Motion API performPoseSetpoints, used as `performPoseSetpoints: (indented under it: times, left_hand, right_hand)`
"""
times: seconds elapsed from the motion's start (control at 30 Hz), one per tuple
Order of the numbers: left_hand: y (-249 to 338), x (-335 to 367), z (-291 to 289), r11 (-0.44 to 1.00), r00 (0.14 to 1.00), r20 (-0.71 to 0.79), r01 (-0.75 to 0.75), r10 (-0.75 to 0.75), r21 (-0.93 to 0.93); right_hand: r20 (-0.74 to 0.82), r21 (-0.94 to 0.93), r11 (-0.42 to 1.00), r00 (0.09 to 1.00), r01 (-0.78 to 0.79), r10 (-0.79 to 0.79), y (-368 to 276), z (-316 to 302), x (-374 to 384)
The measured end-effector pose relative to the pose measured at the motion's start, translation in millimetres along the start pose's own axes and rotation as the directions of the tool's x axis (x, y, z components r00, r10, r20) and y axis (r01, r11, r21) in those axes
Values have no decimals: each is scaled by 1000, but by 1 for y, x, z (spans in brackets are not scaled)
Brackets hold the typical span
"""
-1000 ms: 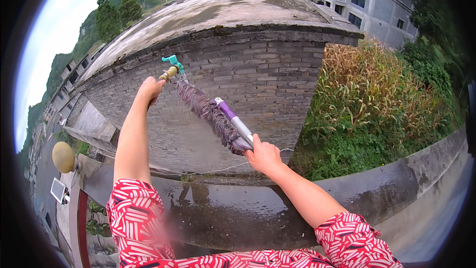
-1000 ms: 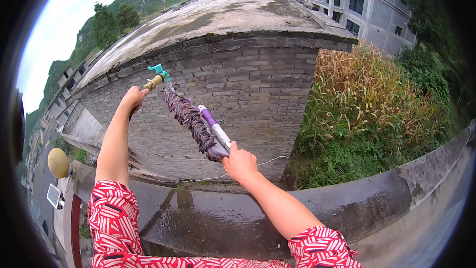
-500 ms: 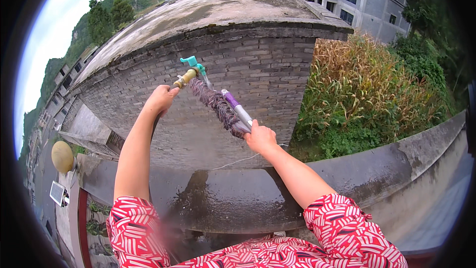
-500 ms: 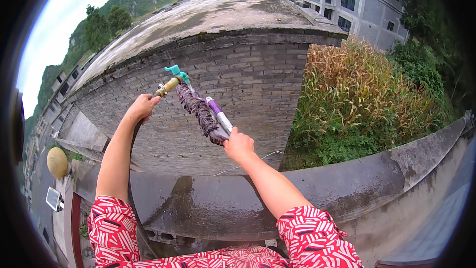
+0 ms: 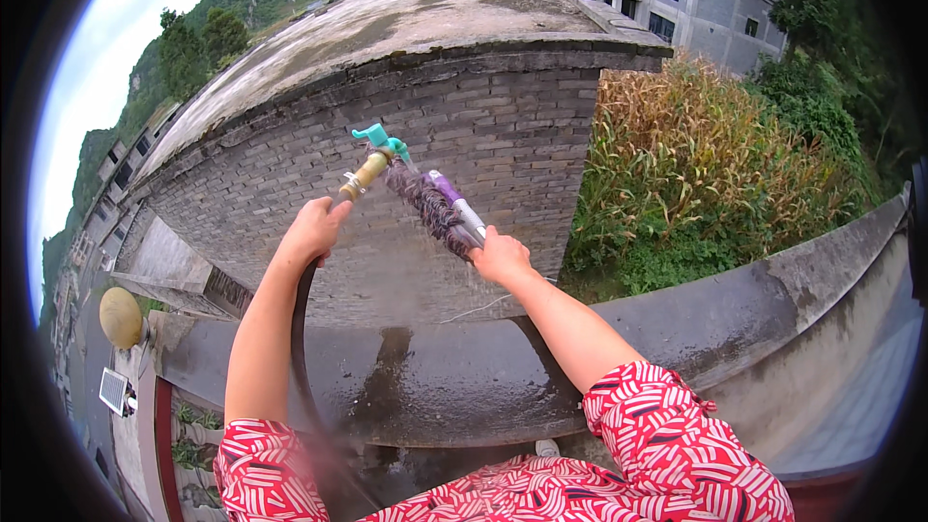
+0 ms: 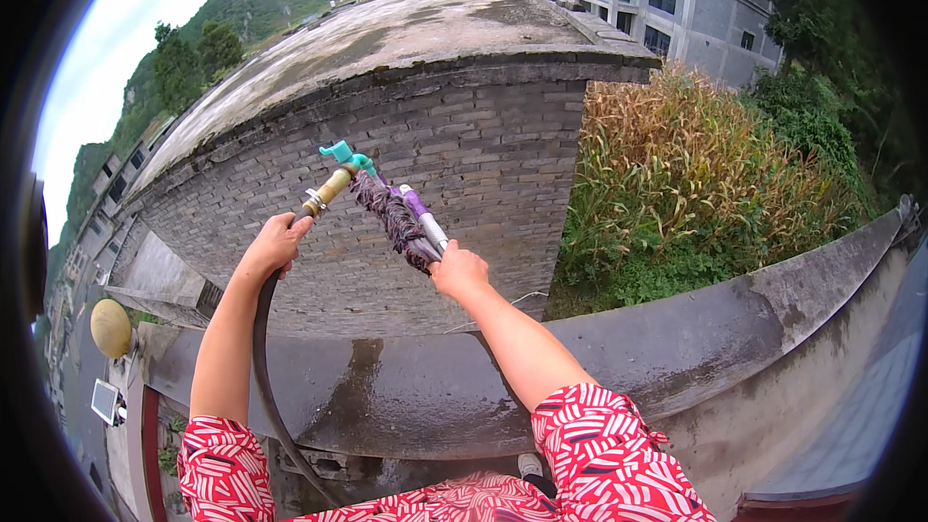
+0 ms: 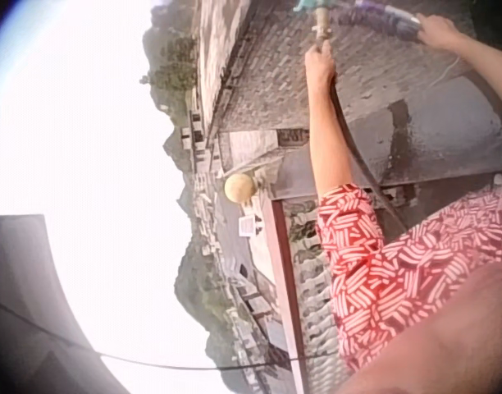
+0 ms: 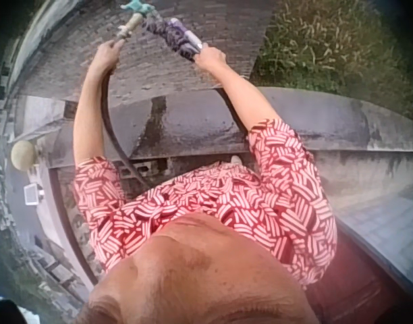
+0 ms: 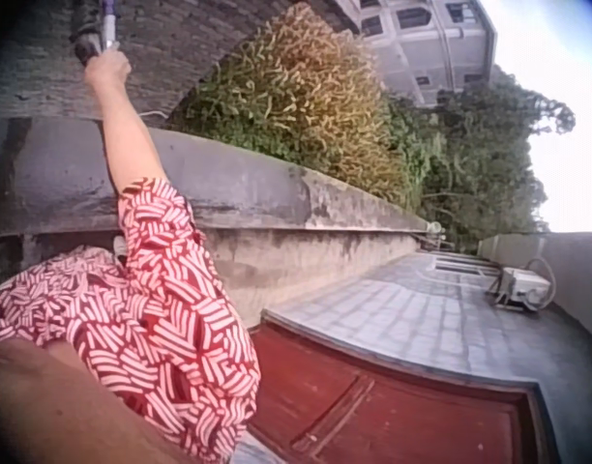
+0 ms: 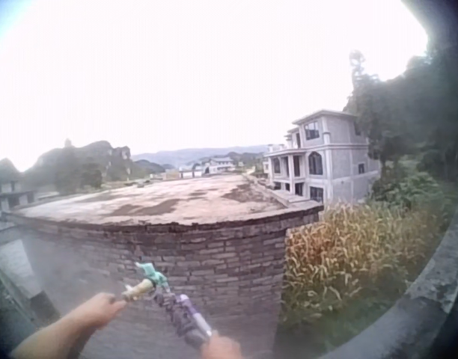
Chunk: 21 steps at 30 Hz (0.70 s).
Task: The person mops a tiled balcony floor using a purple mop and a water hose. They rinse the mop head under running water from a wall-mounted tap, then continue mopping the floor in a back-and-forth motion.
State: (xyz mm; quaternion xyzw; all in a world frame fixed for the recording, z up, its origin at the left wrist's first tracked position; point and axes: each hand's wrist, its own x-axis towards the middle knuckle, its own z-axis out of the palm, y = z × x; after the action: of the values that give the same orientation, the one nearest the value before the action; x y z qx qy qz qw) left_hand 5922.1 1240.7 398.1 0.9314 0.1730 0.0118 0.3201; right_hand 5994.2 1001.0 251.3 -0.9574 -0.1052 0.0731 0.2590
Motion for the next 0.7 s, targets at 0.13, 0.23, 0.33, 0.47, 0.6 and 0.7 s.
performPoseSetpoints:
  times: [0.13, 0.23, 0.33, 0.47, 0.6, 0.7]
  left_hand:
    - [8, -3, 6, 1000, 1000, -9, 0, 0, 3]
    - [-6, 3, 6, 1000, 999, -40, 1, 0, 14]
    - [-14, 24, 9, 999, 997, -71, -33, 35, 33]
    - [13, 37, 8, 999, 996, -77, -49, 50, 17]
    - [32, 58, 12, 995, 997, -40, -60, 64, 84]
    - [41, 70, 5, 992, 997, -72, -24, 33, 123]
  right_hand:
    - [2, 32, 997, 997, -77, 77, 7, -2, 7]
    - [-25, 24, 994, 994, -107, 108, 4, -4, 4]
    - [-31, 40, 993, 993, -109, 111, 3, -8, 1]
    - [17, 42, 993, 993, -115, 114, 7, -5, 6]
    - [38, 69, 989, 991, -133, 131, 9, -4, 10]
    - [61, 180, 973, 989, -142, 133, 19, 0, 18]
